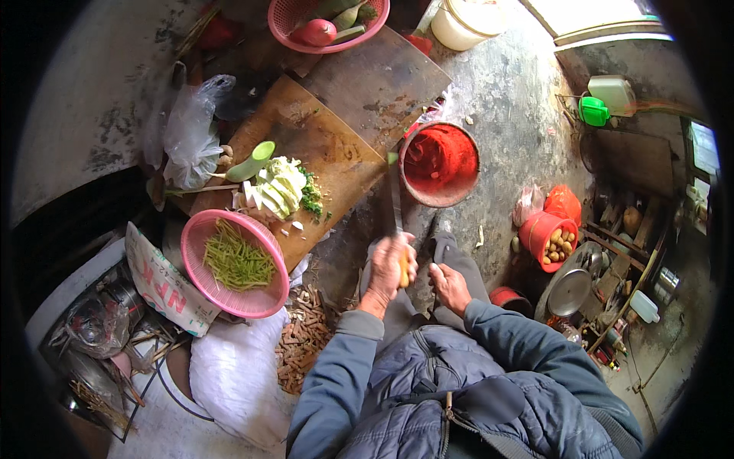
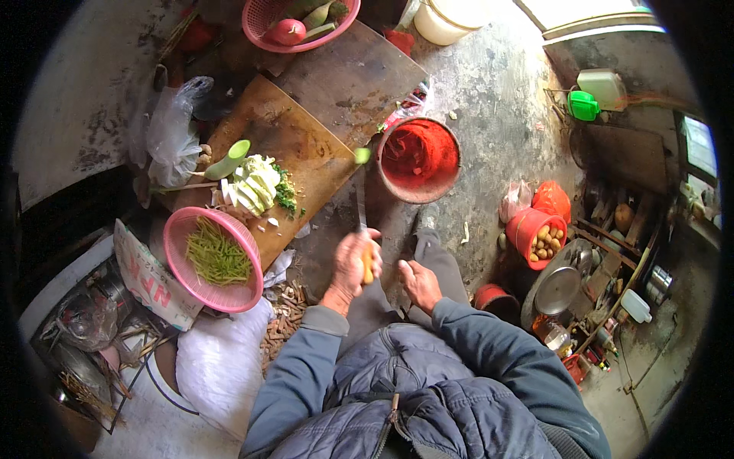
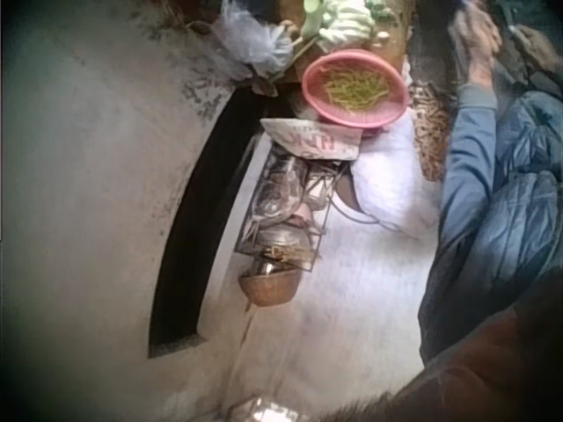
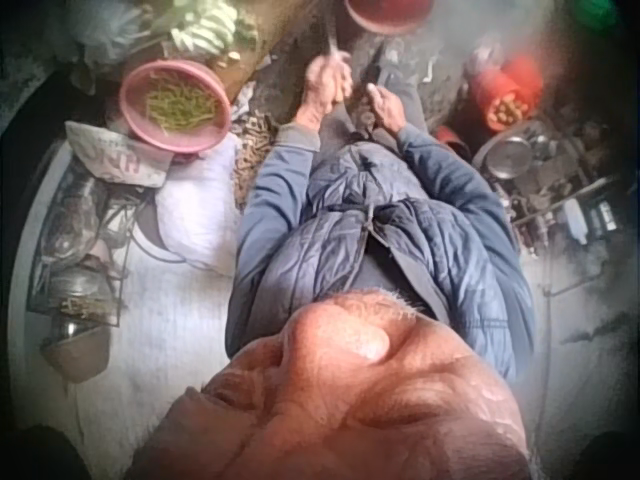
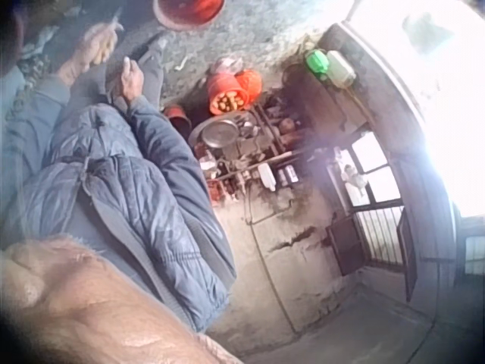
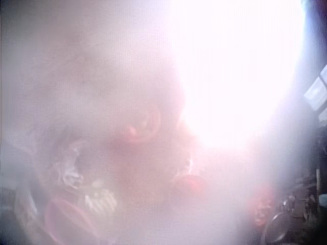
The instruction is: The person tends a wood fire under a wok, then adds chopped green vegetables and sliced ginger to the hot wok and stirs them with a spatula. The person also adds a spoonful of white powder, likely salt, to the pan.
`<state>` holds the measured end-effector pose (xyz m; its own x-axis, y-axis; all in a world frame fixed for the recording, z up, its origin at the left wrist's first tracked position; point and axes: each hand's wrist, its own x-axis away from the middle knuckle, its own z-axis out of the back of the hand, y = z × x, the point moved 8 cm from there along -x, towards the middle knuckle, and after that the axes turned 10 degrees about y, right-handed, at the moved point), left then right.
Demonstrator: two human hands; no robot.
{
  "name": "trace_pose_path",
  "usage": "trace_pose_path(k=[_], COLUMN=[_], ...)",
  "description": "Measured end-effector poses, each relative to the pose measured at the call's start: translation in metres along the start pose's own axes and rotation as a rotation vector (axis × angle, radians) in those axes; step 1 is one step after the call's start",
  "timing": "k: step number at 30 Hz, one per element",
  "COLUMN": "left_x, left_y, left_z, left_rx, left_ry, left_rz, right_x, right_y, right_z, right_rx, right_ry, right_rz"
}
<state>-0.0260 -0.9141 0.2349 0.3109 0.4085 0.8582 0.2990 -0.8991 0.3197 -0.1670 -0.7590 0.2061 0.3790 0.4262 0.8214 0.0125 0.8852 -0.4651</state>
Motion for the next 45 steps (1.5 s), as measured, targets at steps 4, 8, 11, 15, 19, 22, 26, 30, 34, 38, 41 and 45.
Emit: trace_pose_path(k=[4,8,11,15,19,22,26,30,34,38,41,45], left_x=[0.039,0.039,0.013,-0.032,-0.084,-0.109,-0.137,-0.159,-0.181,-0.167,-0.115,-0.022], left_y=[-0.034,-0.017,0.022,0.084,0.137,0.16,0.163,0.142,0.102,0.06,0.014,-0.03], left_z=[-0.028,-0.012,0.019,0.05,0.054,0.043,0.028,0.025,0.045,0.062,0.096,0.187], left_rx=[-0.077,-0.205,-0.312,-0.538,-0.725,-0.864,-0.847,-0.778,-0.791,-0.522,-0.203,0.472], left_ry=[-0.177,-0.009,0.149,0.36,0.575,0.735,0.827,0.78,0.675,0.461,0.338,0.527], left_rz=[0.23,-0.015,-0.199,-0.446,-0.614,-0.726,-0.742,-0.696,-0.51,-0.492,-0.323,-0.065], right_x=[0.002,0.003,0.003,0.005,0.014,0.014,0.013,0.021,0.031,0.033,0.028,0.022], right_y=[0.036,0.059,0.068,0.062,0.064,0.066,0.082,0.099,0.096,0.087,0.078,0.072], right_z=[0.021,0.021,0.005,-0.009,-0.013,-0.003,0.007,0.011,0.008,0.002,-0.002,-0.003], right_rx=[0.079,0.181,0.178,0.275,0.139,0.177,0.244,0.405,0.417,0.239,0.194,0.192], right_ry=[0.05,0.059,-0.01,-0.018,-0.07,-0.024,-0.003,0.021,0.006,-0.065,-0.097,-0.082], right_rz=[-0.059,-0.074,-0.086,-0.011,-0.126,-0.074,-0.01,0.005,-0.029,-0.168,-0.192,-0.158])
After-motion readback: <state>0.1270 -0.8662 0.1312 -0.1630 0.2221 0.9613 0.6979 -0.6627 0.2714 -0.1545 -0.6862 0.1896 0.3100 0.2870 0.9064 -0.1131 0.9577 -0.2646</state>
